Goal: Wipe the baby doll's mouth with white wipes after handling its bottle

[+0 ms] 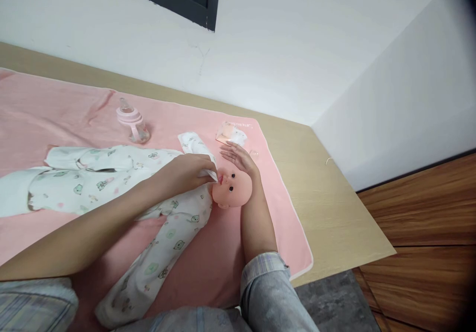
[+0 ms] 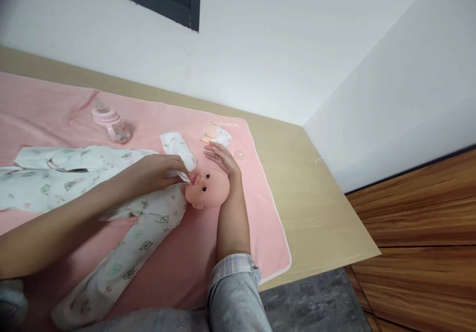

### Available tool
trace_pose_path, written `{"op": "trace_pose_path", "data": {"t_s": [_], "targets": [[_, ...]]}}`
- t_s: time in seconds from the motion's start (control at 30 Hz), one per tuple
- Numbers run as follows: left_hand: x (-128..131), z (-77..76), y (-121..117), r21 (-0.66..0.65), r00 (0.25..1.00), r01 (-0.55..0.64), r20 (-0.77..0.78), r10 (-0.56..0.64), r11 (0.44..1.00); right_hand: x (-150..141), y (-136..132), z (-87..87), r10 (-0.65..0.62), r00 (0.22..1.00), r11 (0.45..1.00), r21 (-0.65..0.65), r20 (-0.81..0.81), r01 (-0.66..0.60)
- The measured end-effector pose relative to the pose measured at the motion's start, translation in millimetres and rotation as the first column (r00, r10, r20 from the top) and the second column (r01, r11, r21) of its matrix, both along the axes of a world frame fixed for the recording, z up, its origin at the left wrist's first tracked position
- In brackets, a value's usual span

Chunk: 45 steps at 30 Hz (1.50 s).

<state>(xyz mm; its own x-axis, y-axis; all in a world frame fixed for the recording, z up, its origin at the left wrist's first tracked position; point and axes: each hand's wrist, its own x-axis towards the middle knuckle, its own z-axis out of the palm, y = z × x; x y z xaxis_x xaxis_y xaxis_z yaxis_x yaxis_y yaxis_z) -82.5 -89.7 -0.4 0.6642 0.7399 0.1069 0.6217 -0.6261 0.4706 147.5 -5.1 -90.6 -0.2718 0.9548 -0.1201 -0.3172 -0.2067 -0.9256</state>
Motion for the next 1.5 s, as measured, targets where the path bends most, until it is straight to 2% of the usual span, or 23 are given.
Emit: {"op": "trace_pose_path", "data": {"t_s": [0.2, 0.47, 0.7, 0.87, 1.07, 1.27, 1.5], "targets": [[0, -0.7, 3, 0.014, 0.999, -0.046, -0.003, 0.046, 0.999, 0, -1, 0.2, 0.013, 1.0, 1.0, 0.014, -0.01, -0.013], [8, 6.5, -2, -0.002, 0.993, -0.121, 0.016, 0.121, 0.993, 0, 1, -1.9, 0.016, 1.0, 1.0, 0.02, -0.003, -0.016], [9, -2.8, 0, 0.078, 0.989, -0.138, 0.066, 0.133, 0.987, 2, 5, -8.6, 0.027, 1.0, 0.999, 0.042, 0.004, -0.027], [9, -4.4, -2, 0.126, 0.983, -0.103, 0.164, 0.082, 0.987, 3, 5, -10.9, 0.034, 0.999, 0.998, 0.059, 0.01, -0.035], [13, 1.5, -12, 0.052, 0.976, -0.043, 0.214, 0.031, 0.998, 5, 14, -21.6, 0.035, 0.999, 0.997, 0.067, 0.017, -0.036], [15, -0.6, -12, 0.018, 0.976, -0.059, 0.212, 0.054, 0.998, 10, 26, -37.3, 0.062, 0.998, 0.994, 0.089, -0.022, -0.06], [15, -8.7, -8, 0.084, 0.981, -0.079, 0.183, 0.062, 0.993, 9, 15, -27.0, 0.074, 0.997, 0.991, 0.112, -0.025, -0.071]]}}
